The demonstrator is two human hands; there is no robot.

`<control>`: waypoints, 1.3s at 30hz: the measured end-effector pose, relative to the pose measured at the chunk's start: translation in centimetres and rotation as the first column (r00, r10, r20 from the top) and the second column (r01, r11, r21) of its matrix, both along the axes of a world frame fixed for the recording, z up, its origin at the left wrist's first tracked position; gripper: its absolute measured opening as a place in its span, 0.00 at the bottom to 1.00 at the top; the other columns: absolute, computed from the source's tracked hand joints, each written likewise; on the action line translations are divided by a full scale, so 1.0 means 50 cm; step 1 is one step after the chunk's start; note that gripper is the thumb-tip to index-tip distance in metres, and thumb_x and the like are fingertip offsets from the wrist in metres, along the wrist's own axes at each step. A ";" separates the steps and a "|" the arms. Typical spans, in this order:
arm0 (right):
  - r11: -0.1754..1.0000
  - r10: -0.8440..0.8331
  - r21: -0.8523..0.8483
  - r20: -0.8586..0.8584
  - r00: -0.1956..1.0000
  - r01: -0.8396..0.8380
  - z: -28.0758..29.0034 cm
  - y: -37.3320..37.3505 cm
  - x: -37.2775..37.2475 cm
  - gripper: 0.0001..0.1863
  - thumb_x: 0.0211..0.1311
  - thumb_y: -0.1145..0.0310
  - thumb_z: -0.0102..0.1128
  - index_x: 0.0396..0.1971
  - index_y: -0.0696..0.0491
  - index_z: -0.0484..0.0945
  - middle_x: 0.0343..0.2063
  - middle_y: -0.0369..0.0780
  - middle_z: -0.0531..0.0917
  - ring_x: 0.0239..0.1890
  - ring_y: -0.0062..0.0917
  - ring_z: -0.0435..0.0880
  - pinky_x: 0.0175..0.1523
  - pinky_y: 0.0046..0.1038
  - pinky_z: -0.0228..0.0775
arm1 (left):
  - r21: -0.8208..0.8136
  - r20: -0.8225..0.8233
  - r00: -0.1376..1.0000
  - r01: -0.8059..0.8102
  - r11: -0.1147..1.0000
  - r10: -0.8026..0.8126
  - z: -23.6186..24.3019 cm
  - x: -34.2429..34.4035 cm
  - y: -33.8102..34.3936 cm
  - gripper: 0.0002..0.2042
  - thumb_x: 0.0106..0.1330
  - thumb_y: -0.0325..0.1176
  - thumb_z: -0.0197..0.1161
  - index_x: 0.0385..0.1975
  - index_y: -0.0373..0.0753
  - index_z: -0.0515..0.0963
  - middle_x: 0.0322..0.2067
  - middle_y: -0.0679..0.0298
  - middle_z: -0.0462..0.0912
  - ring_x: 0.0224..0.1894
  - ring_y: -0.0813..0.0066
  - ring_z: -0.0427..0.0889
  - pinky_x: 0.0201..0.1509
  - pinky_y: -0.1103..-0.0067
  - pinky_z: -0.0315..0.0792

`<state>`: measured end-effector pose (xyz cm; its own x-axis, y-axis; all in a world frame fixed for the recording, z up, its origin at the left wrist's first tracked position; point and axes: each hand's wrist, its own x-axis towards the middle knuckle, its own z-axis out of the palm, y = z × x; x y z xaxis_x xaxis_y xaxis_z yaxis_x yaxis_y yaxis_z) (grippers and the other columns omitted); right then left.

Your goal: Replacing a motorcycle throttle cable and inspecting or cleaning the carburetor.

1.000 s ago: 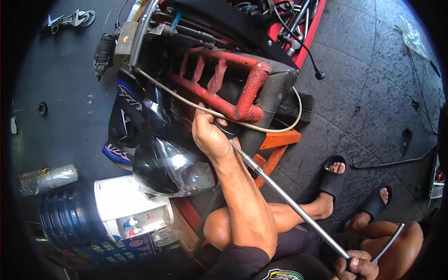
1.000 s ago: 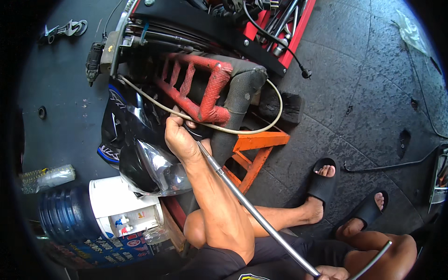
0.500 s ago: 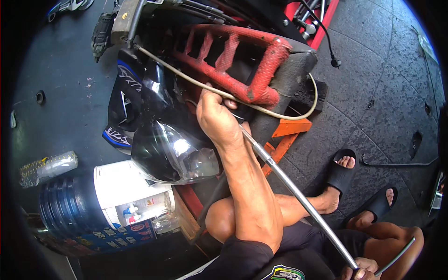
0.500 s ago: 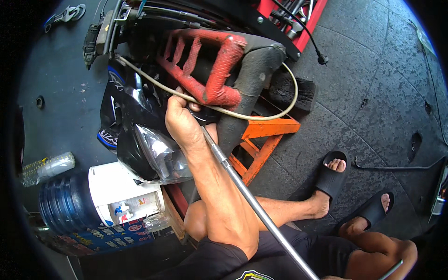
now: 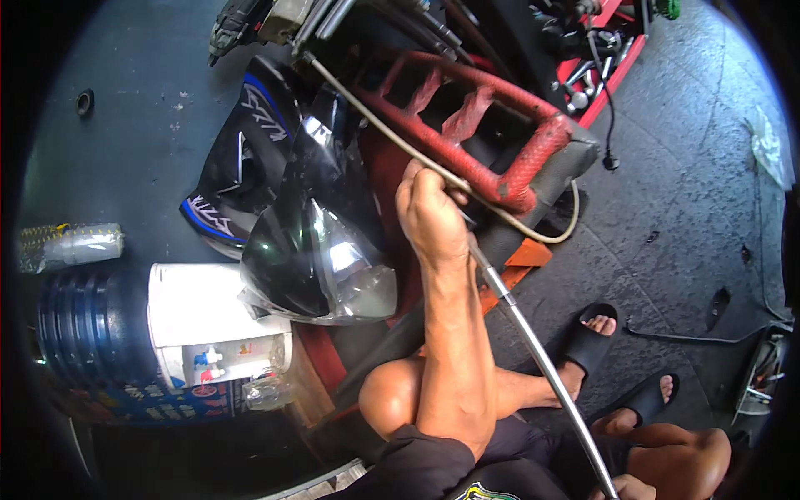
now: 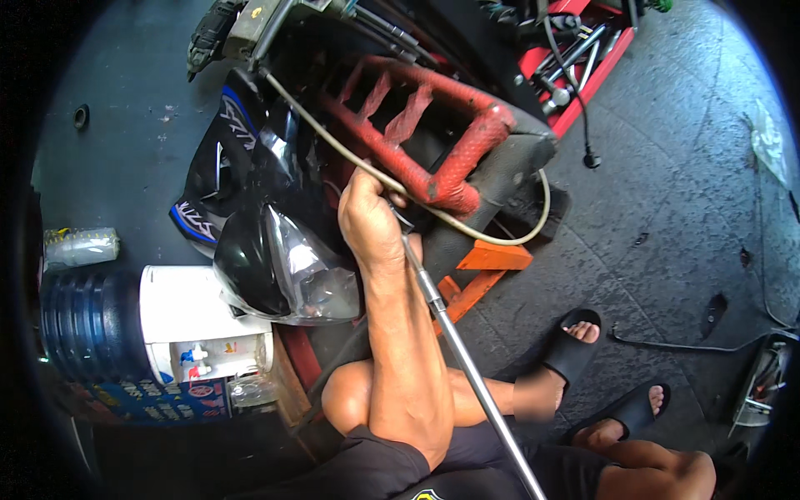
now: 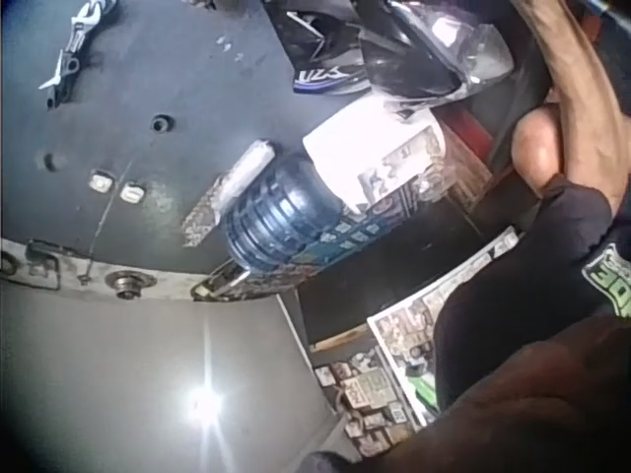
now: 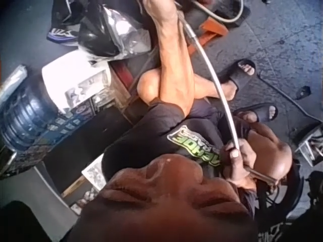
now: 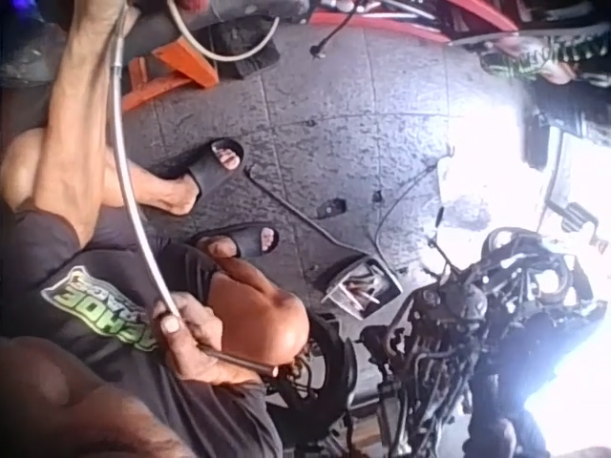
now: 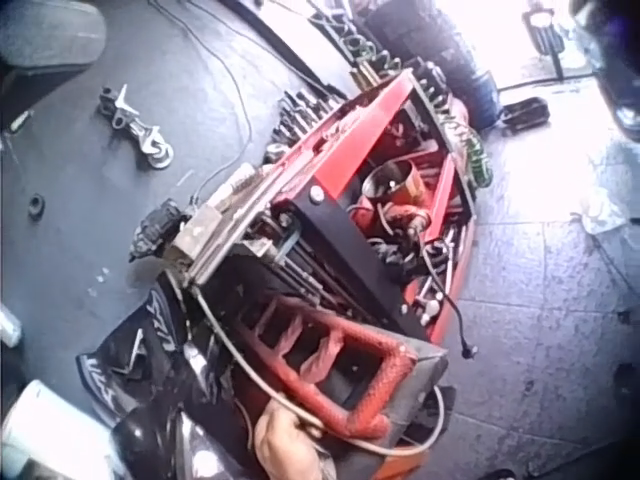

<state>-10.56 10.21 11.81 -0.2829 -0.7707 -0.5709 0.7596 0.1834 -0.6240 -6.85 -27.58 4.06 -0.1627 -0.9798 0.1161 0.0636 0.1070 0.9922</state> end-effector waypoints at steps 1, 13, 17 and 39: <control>0.999 0.019 0.027 0.106 0.994 -0.022 -0.003 0.000 -0.005 0.18 0.68 0.56 0.57 0.32 0.59 0.72 0.12 0.32 0.66 0.12 0.14 0.59 0.18 0.21 0.48 | 0.010 -0.015 1.000 0.008 1.000 -0.008 0.002 -0.001 0.001 0.09 0.58 0.27 0.45 0.21 0.37 0.74 0.18 0.67 0.72 0.19 0.81 0.65 0.26 0.84 0.60; 0.984 -0.148 -0.047 0.340 0.929 0.174 -0.005 -0.014 -0.005 0.18 0.68 0.60 0.56 0.40 0.64 0.74 0.11 0.29 0.60 0.10 0.13 0.53 0.16 0.19 0.45 | 0.222 -0.256 0.965 0.124 0.967 -0.065 0.004 0.015 -0.012 0.21 0.66 0.45 0.38 0.38 0.37 0.76 0.30 0.61 0.81 0.26 0.74 0.74 0.30 0.80 0.68; 0.994 -0.110 -0.001 0.223 0.969 0.113 -0.004 -0.005 -0.010 0.19 0.69 0.60 0.56 0.39 0.64 0.75 0.11 0.31 0.64 0.11 0.13 0.56 0.17 0.19 0.47 | 0.188 -0.175 0.980 0.127 0.974 -0.094 0.008 0.012 -0.007 0.24 0.67 0.48 0.35 0.39 0.37 0.76 0.28 0.62 0.81 0.26 0.76 0.73 0.30 0.81 0.66; 0.782 0.326 0.390 -0.921 -0.214 -0.487 0.013 -0.013 -0.096 0.23 0.40 0.68 0.74 0.39 0.57 0.77 0.23 0.35 0.77 0.24 0.26 0.72 0.34 0.33 0.61 | 0.166 -0.156 0.982 -0.079 0.983 0.105 0.062 0.049 0.002 0.30 0.69 0.49 0.37 0.50 0.24 0.72 0.20 0.60 0.73 0.23 0.74 0.70 0.35 0.79 0.65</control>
